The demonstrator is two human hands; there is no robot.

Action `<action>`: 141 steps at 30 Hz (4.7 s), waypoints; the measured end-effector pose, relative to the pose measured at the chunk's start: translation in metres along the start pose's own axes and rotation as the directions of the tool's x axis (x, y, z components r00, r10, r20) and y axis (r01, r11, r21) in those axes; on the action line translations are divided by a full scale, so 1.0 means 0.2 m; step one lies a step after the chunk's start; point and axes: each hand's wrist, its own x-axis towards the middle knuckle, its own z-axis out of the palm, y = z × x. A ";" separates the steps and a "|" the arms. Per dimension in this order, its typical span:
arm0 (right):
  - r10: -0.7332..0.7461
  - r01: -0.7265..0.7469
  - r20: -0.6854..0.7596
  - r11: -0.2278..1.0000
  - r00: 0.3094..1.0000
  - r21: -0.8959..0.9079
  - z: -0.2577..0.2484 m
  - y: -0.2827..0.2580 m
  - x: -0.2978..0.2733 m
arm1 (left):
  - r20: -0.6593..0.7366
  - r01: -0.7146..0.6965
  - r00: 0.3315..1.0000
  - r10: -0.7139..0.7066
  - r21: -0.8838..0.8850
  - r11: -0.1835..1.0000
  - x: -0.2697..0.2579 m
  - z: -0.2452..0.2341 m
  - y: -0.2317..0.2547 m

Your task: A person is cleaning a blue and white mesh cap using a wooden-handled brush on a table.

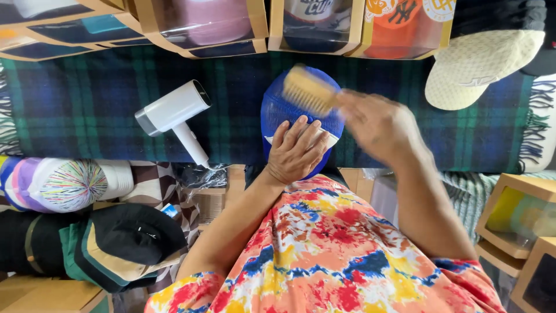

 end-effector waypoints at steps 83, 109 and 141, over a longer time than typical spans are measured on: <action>0.110 -0.080 0.317 0.991 0.942 -0.107 0.59 -0.22 -0.80 | 0.995 0.586 -0.053 -0.087 -0.040 -0.810 -0.55 -0.23 -0.35; 0.021 -0.042 0.132 0.987 0.991 0.156 0.45 0.09 -0.82 | 0.898 0.640 -0.113 -0.425 -0.262 -0.723 -0.58 -0.17 -0.16; 0.310 -0.274 -0.308 0.949 0.900 0.156 0.56 0.45 -0.81 | 0.759 0.774 -0.067 -0.647 -0.370 -0.514 -0.80 -0.04 -0.12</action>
